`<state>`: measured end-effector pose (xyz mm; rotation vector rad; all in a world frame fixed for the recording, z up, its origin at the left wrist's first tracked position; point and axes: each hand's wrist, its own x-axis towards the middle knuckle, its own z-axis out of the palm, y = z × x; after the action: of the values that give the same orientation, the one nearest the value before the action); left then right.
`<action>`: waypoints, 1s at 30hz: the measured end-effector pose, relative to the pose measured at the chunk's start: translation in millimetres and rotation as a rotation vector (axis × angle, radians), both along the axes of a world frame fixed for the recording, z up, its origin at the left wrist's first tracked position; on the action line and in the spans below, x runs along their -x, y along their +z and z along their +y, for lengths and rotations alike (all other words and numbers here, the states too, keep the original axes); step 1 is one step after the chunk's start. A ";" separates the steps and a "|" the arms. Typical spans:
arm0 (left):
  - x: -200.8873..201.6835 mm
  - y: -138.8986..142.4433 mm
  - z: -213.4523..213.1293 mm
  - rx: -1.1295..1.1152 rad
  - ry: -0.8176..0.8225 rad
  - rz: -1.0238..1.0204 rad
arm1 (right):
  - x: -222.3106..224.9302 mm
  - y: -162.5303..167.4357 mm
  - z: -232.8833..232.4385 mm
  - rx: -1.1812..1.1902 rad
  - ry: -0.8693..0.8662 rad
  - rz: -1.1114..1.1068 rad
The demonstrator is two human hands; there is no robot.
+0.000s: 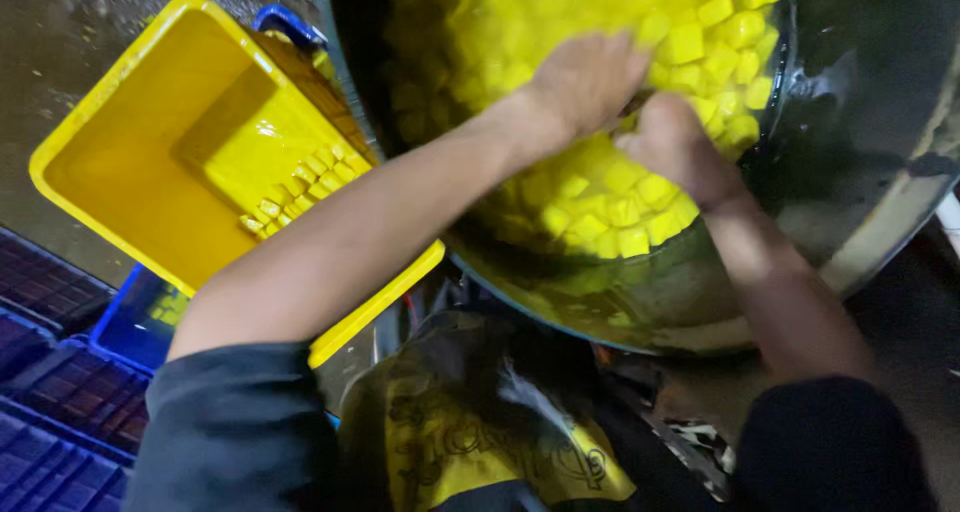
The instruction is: The person picks yellow tofu blocks out of a large water-filled vat and places them one by one into a yellow plastic tray, arranging them in rows. They repeatedly reach back into the vat for more blocks, gently handling each block with both hands.
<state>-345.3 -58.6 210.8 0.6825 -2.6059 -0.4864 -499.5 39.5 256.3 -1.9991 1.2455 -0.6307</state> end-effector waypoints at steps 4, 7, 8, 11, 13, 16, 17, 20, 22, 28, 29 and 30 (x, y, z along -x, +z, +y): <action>35.2 -113.1 41.5 -0.170 -0.275 -0.711 | 39.7 -133.3 17.7 -0.006 0.189 0.731; 26.2 -172.8 60.1 -0.084 -0.103 -0.702 | 37.1 -196.6 27.4 0.054 0.226 0.801; 20.9 -183.6 60.3 -0.046 -0.134 -0.685 | 35.7 -205.3 26.7 -0.013 0.214 0.799; 9.3 -198.6 54.1 0.050 -0.221 -0.623 | 47.3 -201.3 10.5 -0.128 0.118 0.522; 10.1 -197.0 36.8 -0.055 -0.231 -0.556 | 67.5 -179.0 -10.7 -0.145 0.073 0.255; 21.9 -183.7 -12.9 -0.329 -0.125 -0.387 | 103.6 -144.7 -67.8 -0.160 0.059 0.022; 28.1 -176.8 -33.7 -0.352 -0.065 -0.319 | 112.9 -137.1 -91.6 -0.200 0.046 0.043; 45.4 -154.0 -94.8 -0.332 0.135 -0.172 | 122.4 -130.5 -161.4 -0.199 -0.249 0.189; 58.4 -142.4 -117.3 -0.249 0.271 -0.269 | 122.8 -134.1 -203.9 -0.126 -0.416 0.309; 87.4 -147.4 -124.7 -0.225 0.408 -0.560 | 85.8 -163.6 -253.5 0.310 -0.488 0.328; 84.7 -151.9 -122.7 -0.243 0.398 -0.525 | 81.3 -167.5 -255.8 0.388 -0.493 0.347; 80.7 -156.2 -120.1 -0.269 0.386 -0.492 | 78.8 -169.9 -256.2 0.317 -0.479 0.263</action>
<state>-426.0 -178.8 54.6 1.5273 -2.7583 -0.6119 -578.3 -216.6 86.3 -2.0945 1.9160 -0.8549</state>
